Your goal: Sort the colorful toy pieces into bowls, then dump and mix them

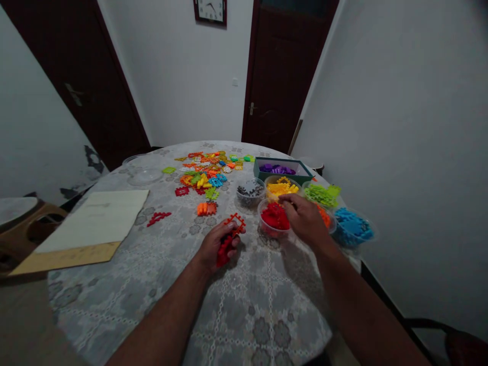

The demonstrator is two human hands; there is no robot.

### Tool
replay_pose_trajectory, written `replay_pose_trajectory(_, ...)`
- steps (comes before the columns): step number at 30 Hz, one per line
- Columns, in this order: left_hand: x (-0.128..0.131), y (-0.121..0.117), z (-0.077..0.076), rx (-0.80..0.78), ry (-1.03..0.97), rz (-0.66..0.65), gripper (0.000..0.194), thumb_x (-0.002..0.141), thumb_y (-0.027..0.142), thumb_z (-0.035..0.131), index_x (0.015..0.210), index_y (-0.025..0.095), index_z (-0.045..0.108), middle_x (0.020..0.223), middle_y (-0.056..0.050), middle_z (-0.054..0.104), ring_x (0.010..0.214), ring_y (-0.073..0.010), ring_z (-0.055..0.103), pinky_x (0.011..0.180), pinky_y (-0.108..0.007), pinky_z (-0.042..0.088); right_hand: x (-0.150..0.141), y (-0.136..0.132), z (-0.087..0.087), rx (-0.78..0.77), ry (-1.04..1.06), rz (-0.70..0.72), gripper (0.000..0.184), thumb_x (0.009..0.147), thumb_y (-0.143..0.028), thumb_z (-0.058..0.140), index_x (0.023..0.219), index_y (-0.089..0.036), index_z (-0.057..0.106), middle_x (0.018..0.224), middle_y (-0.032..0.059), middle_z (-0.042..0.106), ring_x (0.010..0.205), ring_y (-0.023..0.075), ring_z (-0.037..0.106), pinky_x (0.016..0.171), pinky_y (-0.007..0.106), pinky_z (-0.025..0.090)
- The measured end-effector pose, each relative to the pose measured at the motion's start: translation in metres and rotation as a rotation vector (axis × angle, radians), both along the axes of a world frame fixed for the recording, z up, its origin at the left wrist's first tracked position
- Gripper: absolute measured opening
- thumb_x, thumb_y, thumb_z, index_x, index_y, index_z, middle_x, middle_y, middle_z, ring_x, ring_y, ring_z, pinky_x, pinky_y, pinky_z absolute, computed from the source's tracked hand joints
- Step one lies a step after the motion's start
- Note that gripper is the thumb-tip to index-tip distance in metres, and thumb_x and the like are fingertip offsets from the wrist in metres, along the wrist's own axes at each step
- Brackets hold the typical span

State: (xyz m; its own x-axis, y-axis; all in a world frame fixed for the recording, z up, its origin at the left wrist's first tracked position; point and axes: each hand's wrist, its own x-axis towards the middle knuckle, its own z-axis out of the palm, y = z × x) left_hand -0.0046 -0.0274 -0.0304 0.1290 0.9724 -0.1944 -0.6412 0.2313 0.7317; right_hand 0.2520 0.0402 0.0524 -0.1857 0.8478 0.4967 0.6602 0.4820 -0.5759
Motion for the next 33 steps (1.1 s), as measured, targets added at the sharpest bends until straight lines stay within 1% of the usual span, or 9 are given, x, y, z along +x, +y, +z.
replay_pose_trajectory(3, 0.000, -0.002, 0.000, 0.004, -0.029, -0.046, 0.025, 0.085, 0.033, 0.082, 0.098, 0.016, 0.068, 0.099, -0.010, 0.074, 0.057, -0.0100, 0.057, 0.037, -0.017, 0.040, -0.027, -0.023, -0.008, -0.019, -0.042, 0.197, 0.027, 0.101, -0.025, 0.055, 0.112, -0.022, 0.079, 0.114, 0.0093, 0.082, 0.107, 0.0251, 0.075, 0.099, 0.040, 0.056)
replay_pose_trajectory(6, -0.001, -0.003, 0.000, 0.001, -0.080, -0.092, 0.027, 0.086, 0.036, 0.082, 0.099, 0.016, 0.068, 0.096, -0.009, 0.073, 0.057, -0.0099, 0.057, 0.038, -0.017, 0.040, -0.048, -0.036, -0.017, -0.090, -0.080, 0.307, 0.027, 0.102, -0.024, 0.057, 0.119, -0.019, 0.076, 0.112, 0.0109, 0.081, 0.096, 0.0238, 0.075, 0.092, 0.038, 0.057)
replay_pose_trajectory(11, -0.004, -0.004, -0.002, -0.015, -0.137, -0.160, 0.030, 0.087, 0.041, 0.082, 0.098, 0.017, 0.068, 0.081, -0.002, 0.064, 0.056, -0.0107, 0.057, 0.038, -0.017, 0.041, -0.071, -0.044, -0.031, -0.158, -0.035, 0.347, 0.027, 0.102, -0.028, 0.063, 0.125, -0.020, 0.075, 0.113, 0.0099, 0.080, 0.099, 0.0241, 0.074, 0.091, 0.037, 0.055)
replay_pose_trajectory(16, -0.003, -0.003, -0.002, -0.069, -0.129, -0.198, 0.032, 0.091, 0.046, 0.079, 0.098, 0.016, 0.068, 0.076, -0.001, 0.062, 0.052, -0.0099, 0.055, 0.037, -0.017, 0.040, -0.079, -0.047, -0.037, -0.285, 0.129, 0.300, 0.026, 0.102, -0.038, 0.065, 0.117, -0.021, 0.077, 0.103, 0.0059, 0.079, 0.085, 0.0207, 0.071, 0.078, 0.033, 0.053)
replay_pose_trajectory(18, -0.003, -0.003, -0.001, -0.084, -0.133, -0.184, 0.034, 0.093, 0.048, 0.077, 0.100, 0.016, 0.070, 0.079, -0.002, 0.064, 0.052, -0.0093, 0.054, 0.037, -0.017, 0.040, -0.074, -0.046, -0.035, -0.312, 0.189, 0.283, 0.024, 0.101, -0.038, 0.064, 0.112, -0.021, 0.077, 0.099, 0.0047, 0.079, 0.084, 0.0201, 0.070, 0.076, 0.032, 0.052)
replay_pose_trajectory(21, -0.003, -0.002, 0.001, -0.059, -0.165, -0.133, 0.032, 0.093, 0.047, 0.077, 0.099, 0.016, 0.070, 0.087, -0.005, 0.068, 0.055, -0.0095, 0.056, 0.037, -0.016, 0.041, -0.058, -0.038, -0.027, -0.274, 0.205, 0.232, 0.025, 0.099, -0.038, 0.063, 0.112, -0.021, 0.076, 0.098, 0.0050, 0.079, 0.084, 0.0203, 0.070, 0.076, 0.032, 0.053)
replay_pose_trajectory(24, -0.003, -0.002, 0.003, -0.034, -0.205, -0.090, 0.030, 0.092, 0.045, 0.077, 0.094, 0.017, 0.069, 0.090, -0.006, 0.068, 0.057, -0.0108, 0.058, 0.037, -0.017, 0.041, -0.031, -0.023, -0.018, -0.184, 0.165, 0.097, 0.030, 0.098, -0.040, 0.063, 0.117, -0.021, 0.076, 0.104, 0.0075, 0.080, 0.089, 0.0224, 0.072, 0.080, 0.035, 0.055)
replay_pose_trajectory(28, -0.003, 0.000, 0.002, -0.047, -0.202, -0.055, 0.030, 0.093, 0.045, 0.075, 0.091, 0.016, 0.069, 0.087, -0.007, 0.067, 0.056, -0.0114, 0.058, 0.037, -0.018, 0.040, 0.004, -0.004, -0.011, -0.125, 0.060, -0.077, 0.035, 0.097, -0.041, 0.062, 0.120, -0.019, 0.076, 0.099, 0.0094, 0.080, 0.086, 0.0243, 0.073, 0.079, 0.037, 0.055)
replay_pose_trajectory(33, -0.003, 0.004, -0.001, -0.063, -0.189, 0.005, 0.032, 0.097, 0.047, 0.070, 0.090, 0.016, 0.068, 0.085, -0.006, 0.067, 0.055, -0.0120, 0.059, 0.036, -0.019, 0.040, 0.020, 0.003, -0.012, -0.124, -0.056, -0.072, 0.030, 0.097, -0.036, 0.059, 0.112, -0.020, 0.079, 0.105, 0.0100, 0.082, 0.091, 0.0247, 0.074, 0.083, 0.036, 0.055)
